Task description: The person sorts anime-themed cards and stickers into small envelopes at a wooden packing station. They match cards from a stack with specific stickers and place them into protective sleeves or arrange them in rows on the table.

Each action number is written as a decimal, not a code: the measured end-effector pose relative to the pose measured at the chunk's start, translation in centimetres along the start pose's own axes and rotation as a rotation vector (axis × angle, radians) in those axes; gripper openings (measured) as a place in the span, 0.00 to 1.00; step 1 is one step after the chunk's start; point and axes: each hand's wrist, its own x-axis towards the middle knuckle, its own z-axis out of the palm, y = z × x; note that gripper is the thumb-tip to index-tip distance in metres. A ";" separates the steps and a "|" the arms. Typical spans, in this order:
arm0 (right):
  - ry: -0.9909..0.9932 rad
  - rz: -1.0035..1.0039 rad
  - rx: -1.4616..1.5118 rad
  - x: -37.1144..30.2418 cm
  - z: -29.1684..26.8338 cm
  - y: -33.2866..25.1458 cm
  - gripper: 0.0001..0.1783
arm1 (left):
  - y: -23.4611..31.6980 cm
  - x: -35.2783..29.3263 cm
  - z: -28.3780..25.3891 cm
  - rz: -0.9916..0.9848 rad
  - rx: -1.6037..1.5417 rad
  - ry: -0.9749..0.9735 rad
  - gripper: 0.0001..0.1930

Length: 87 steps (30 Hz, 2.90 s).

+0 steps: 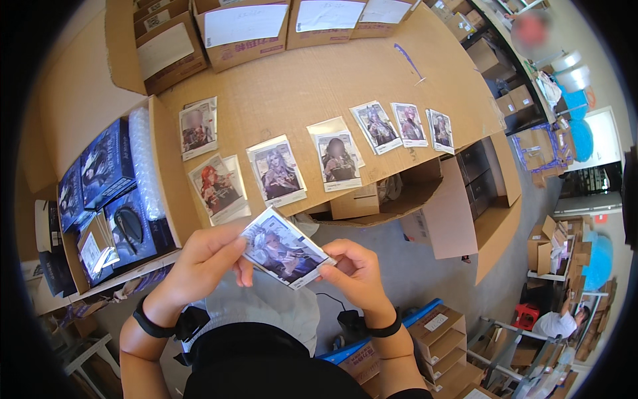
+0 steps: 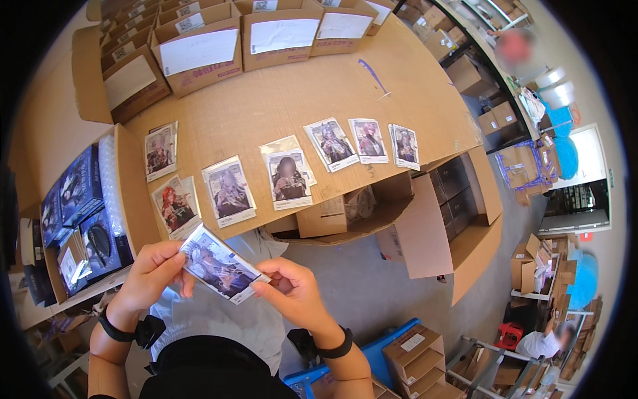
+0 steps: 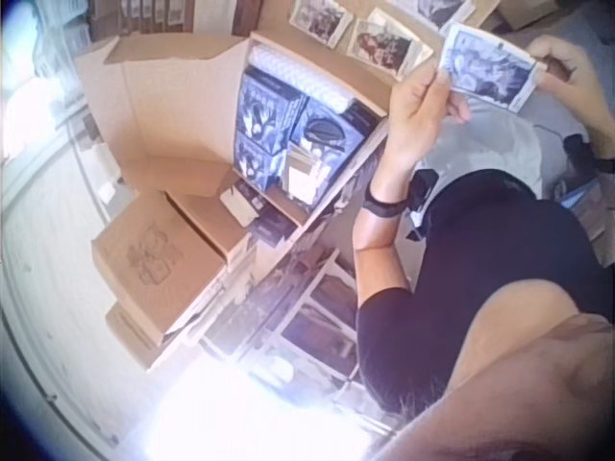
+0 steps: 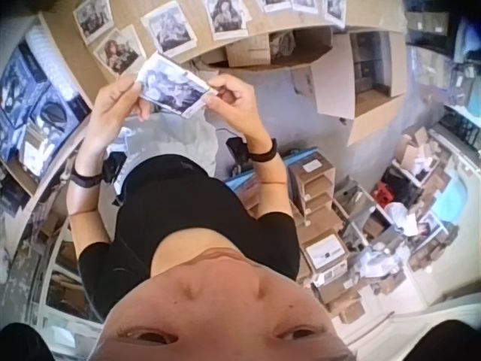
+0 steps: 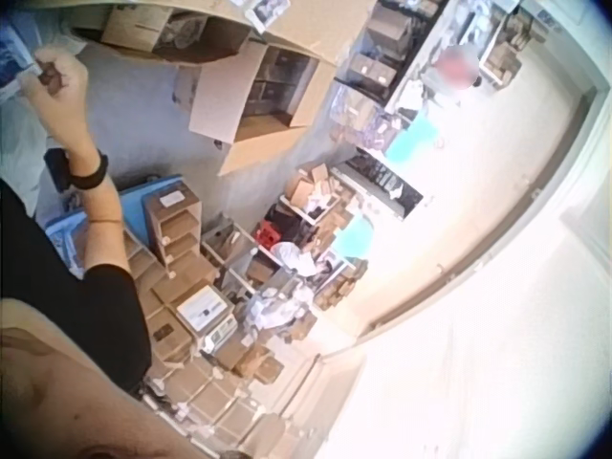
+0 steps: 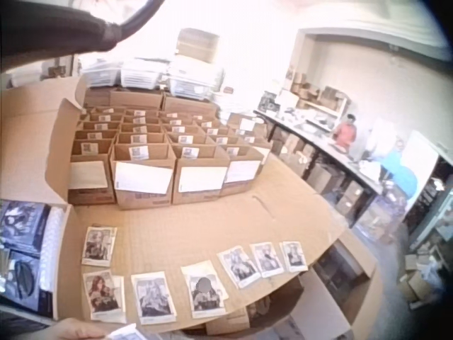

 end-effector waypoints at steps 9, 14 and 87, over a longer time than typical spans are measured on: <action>0.247 -0.011 -0.031 0.6 -3.8 0.0 0.09 | 0.0 0.8 -0.1 0.053 0.015 0.079 0.15; 0.666 -0.284 0.071 3.2 -13.8 -3.7 0.05 | 0.1 -0.5 -0.6 0.056 -0.009 0.142 0.14; 0.975 -0.398 -1.056 12.3 -19.0 -8.5 0.23 | 1.4 -17.0 -11.1 0.364 0.380 0.759 0.11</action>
